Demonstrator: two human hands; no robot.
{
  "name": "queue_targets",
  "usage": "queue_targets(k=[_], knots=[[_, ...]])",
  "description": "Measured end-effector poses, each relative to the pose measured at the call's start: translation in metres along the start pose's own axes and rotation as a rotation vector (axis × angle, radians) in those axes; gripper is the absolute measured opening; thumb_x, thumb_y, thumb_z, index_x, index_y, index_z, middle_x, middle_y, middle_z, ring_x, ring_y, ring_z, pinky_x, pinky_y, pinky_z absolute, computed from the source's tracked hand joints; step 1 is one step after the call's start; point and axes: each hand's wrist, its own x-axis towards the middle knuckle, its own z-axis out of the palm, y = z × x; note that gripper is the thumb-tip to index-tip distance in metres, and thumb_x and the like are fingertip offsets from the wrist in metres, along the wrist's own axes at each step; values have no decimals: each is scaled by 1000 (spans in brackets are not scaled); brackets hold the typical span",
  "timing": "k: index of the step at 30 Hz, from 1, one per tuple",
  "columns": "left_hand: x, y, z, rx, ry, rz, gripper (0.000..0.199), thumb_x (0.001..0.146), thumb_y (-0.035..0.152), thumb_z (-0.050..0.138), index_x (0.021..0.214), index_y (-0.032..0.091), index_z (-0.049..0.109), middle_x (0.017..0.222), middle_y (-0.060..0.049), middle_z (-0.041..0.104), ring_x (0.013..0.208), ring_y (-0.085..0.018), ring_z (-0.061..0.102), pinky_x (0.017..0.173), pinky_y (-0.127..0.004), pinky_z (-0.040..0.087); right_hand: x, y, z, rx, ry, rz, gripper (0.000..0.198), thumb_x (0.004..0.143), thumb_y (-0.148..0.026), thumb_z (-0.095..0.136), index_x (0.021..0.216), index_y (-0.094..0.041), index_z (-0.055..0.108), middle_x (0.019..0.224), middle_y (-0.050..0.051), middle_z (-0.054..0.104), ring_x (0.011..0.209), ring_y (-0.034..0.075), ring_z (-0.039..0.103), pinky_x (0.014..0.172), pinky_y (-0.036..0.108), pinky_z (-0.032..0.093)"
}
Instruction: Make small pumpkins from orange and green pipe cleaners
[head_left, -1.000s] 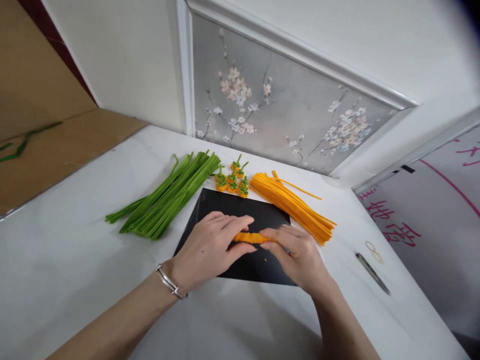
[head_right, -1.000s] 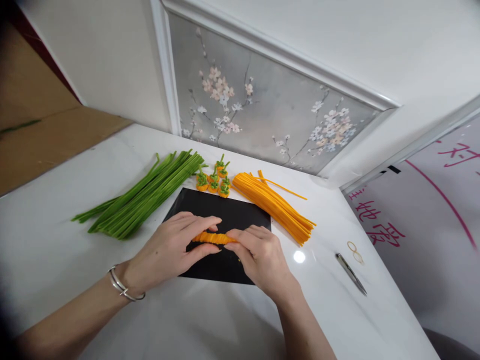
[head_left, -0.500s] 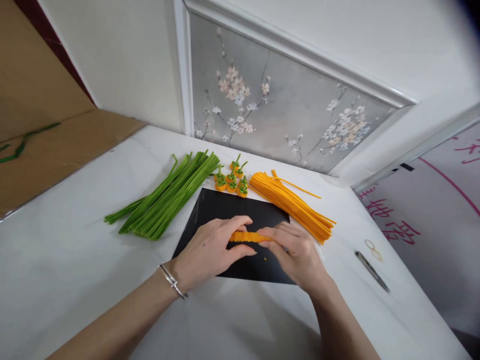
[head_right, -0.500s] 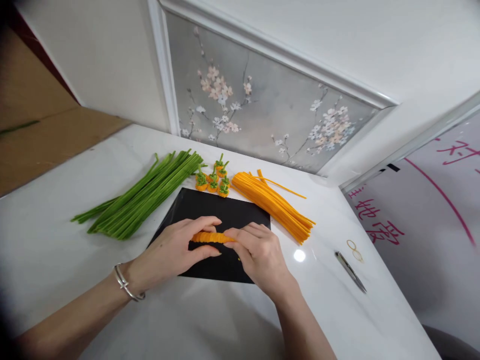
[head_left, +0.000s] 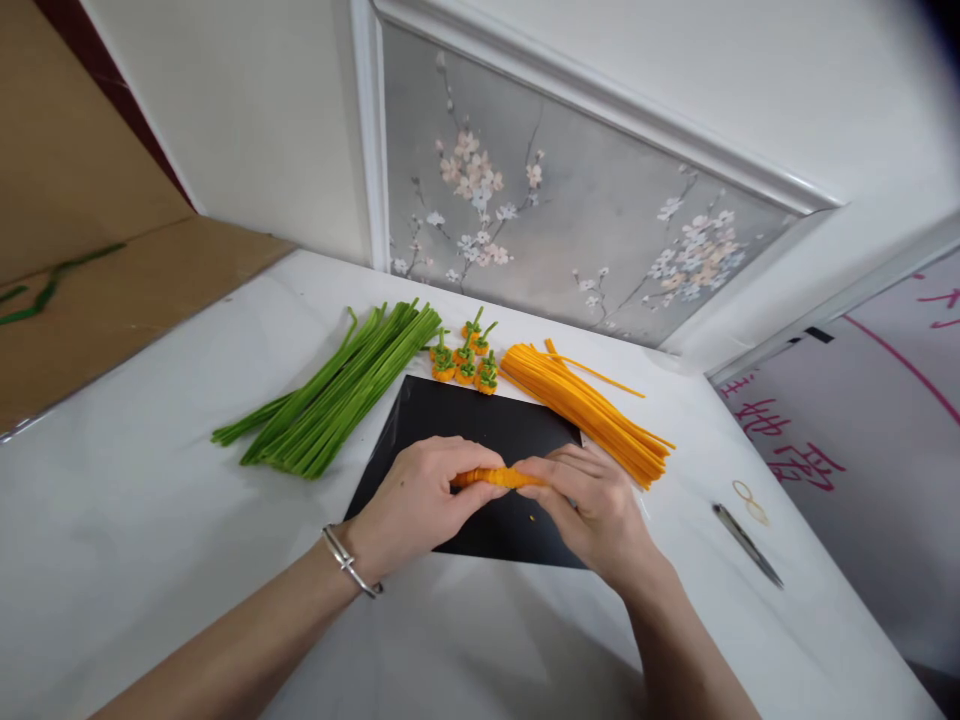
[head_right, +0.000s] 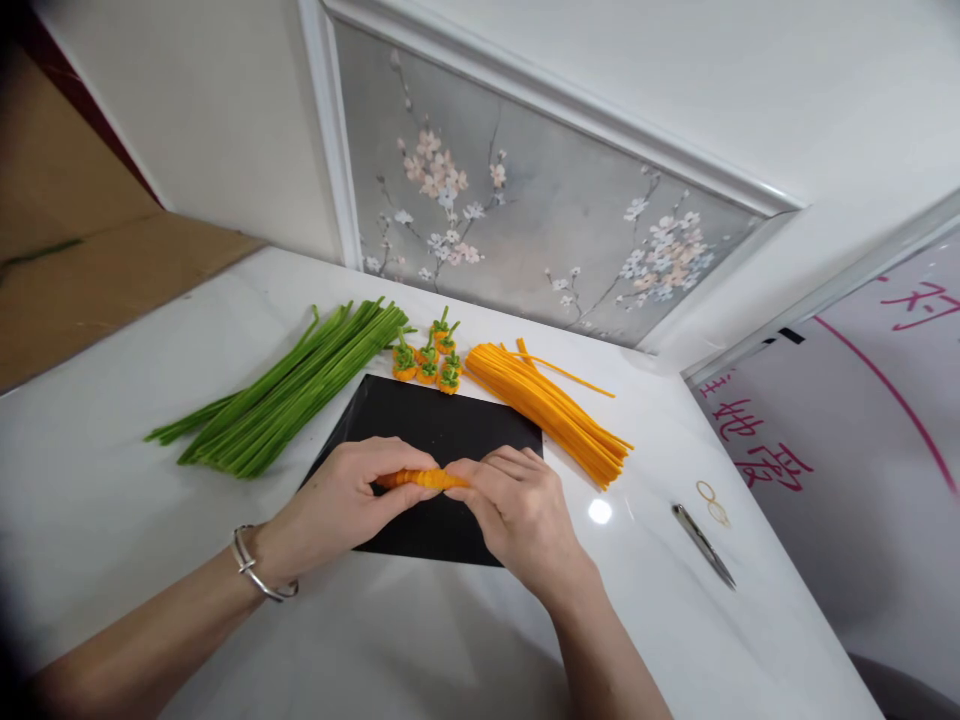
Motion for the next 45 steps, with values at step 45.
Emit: queue_targets(k=[45], knots=[[0,-9,-5,359,-77,209,17,94,24,46,103,21,60,82,0,66,65,-14,63,57,-23,44,-1,12,-7,188,-149,291,23,97,-27,41,90,-20,62,71,0,65,63,13,62,61,24,47]])
